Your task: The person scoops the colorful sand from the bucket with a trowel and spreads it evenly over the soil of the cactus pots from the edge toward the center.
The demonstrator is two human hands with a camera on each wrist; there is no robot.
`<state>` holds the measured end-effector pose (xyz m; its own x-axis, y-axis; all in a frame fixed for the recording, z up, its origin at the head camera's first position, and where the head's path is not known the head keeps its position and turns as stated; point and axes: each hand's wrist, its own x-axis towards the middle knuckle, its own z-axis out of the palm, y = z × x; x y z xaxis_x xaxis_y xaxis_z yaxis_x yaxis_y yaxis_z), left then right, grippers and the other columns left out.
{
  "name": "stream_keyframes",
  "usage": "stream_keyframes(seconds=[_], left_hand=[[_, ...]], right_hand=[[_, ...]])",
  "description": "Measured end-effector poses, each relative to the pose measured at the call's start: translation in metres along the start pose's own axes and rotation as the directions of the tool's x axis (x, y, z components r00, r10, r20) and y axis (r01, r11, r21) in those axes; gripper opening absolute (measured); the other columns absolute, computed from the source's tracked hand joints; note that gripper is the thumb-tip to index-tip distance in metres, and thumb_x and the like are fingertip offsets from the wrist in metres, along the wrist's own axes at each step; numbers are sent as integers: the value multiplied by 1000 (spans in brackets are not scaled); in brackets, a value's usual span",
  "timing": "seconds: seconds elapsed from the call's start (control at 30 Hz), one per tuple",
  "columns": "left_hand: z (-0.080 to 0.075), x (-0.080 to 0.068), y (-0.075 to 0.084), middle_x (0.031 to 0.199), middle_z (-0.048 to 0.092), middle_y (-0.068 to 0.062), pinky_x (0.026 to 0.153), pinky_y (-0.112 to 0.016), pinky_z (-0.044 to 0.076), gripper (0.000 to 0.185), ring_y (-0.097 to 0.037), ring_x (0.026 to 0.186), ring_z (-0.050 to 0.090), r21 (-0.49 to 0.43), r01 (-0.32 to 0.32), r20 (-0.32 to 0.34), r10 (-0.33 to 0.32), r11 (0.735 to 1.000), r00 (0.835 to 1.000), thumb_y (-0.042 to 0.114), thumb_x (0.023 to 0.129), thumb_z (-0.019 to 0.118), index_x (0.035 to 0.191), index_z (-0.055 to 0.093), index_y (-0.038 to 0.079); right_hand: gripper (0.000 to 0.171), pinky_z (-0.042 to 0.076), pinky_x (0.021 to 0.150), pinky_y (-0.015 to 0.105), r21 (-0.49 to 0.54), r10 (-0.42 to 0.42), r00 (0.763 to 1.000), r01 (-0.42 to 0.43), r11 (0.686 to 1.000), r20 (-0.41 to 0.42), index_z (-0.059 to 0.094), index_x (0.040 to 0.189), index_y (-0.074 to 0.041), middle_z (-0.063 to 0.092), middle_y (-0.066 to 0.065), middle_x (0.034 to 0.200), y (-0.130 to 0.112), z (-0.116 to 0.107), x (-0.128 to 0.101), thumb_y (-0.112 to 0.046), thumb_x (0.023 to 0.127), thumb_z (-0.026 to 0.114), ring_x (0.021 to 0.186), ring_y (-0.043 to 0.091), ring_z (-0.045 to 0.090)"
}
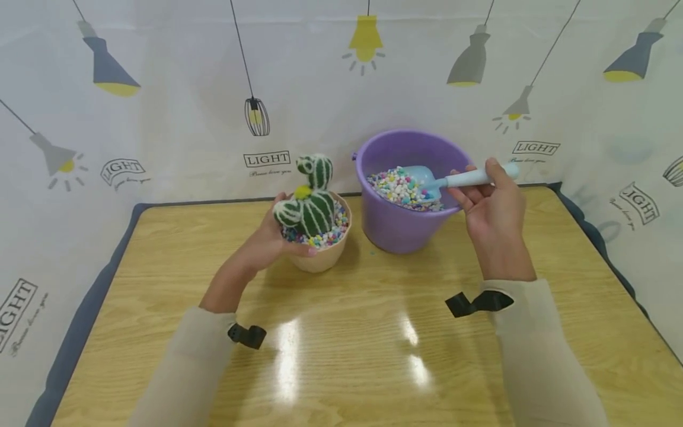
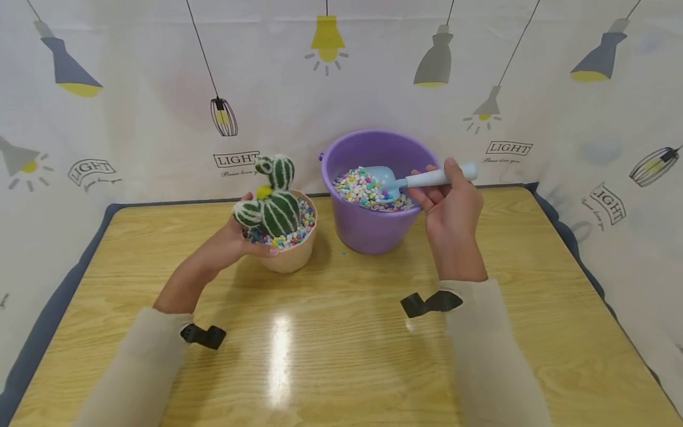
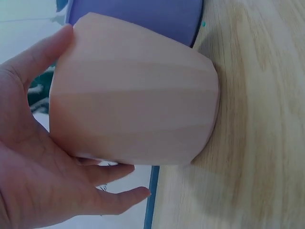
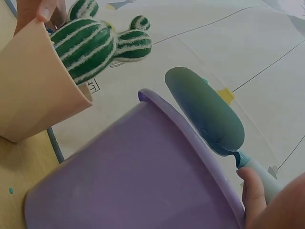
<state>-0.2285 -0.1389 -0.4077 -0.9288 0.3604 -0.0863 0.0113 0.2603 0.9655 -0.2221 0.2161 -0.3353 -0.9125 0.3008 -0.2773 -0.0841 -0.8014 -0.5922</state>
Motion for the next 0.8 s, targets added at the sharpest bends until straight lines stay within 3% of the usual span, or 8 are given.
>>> stream_keyframes(seconds=[0.1, 0.17, 0.3, 0.4, 0.53, 0.67, 0.8], left_hand=[[7, -4, 1, 144, 43, -9, 117, -46, 25, 108, -28, 133, 41, -13, -76, -54, 75, 997, 996, 0, 65, 85, 150, 20, 15], [13, -6, 1, 140, 45, -8, 114, -44, 30, 101, -26, 130, 44, 27, -112, -102, 114, 993, 988, -2, 65, 83, 148, 26, 13], [22, -8, 0, 139, 45, -8, 111, -42, 35, 100, -24, 128, 45, 114, -153, -170, 171, 982, 970, 6, 66, 86, 147, 27, 13], [26, -7, -4, 141, 42, -6, 110, -41, 37, 105, -23, 128, 45, 121, -149, -205, 171, 982, 964, 15, 66, 90, 148, 25, 18], [27, -6, -8, 142, 38, -4, 111, -40, 35, 107, -21, 130, 42, 98, -101, -236, 122, 990, 964, 20, 65, 91, 148, 23, 22], [25, -5, -6, 141, 40, -5, 112, -39, 34, 105, -22, 129, 43, 65, -111, -216, 122, 992, 969, 14, 66, 90, 146, 24, 19], [21, -5, -4, 138, 43, -5, 112, -40, 35, 100, -23, 128, 45, 23, -105, -175, 108, 994, 979, 10, 66, 89, 143, 25, 16]], right_hand=[[44, 52, 89, 50, 9, 5, 1000, -5, 1000, 6, 45, 131, -13, 55, 18, 110, 3, -4, -5, -13, 92, 67, 102, 38, 67], [46, 52, 89, 50, 20, 12, 1000, -12, 1000, 6, 45, 131, -13, 54, 18, 111, 4, -6, -9, -12, 91, 68, 102, 38, 67], [47, 55, 85, 49, 40, 23, 1000, -23, 999, -3, 45, 129, -14, 54, 17, 108, 6, -8, -13, -12, 90, 70, 99, 38, 68], [45, 56, 80, 49, 50, 21, 1000, -20, 999, -11, 45, 126, -12, 56, 17, 103, 9, -9, -17, -12, 89, 71, 96, 38, 68], [45, 56, 79, 49, 63, 17, 1000, -16, 998, -8, 45, 126, -12, 56, 17, 101, 13, -10, -22, -12, 90, 70, 97, 39, 68], [45, 56, 78, 49, 74, 23, 1000, -23, 997, 7, 44, 129, -12, 54, 18, 103, 16, -13, -28, -11, 91, 68, 99, 40, 67], [38, 58, 70, 48, 79, 10, 1000, -12, 997, 18, 47, 122, -7, 58, 18, 92, 21, -14, -33, -9, 91, 68, 91, 40, 70]])
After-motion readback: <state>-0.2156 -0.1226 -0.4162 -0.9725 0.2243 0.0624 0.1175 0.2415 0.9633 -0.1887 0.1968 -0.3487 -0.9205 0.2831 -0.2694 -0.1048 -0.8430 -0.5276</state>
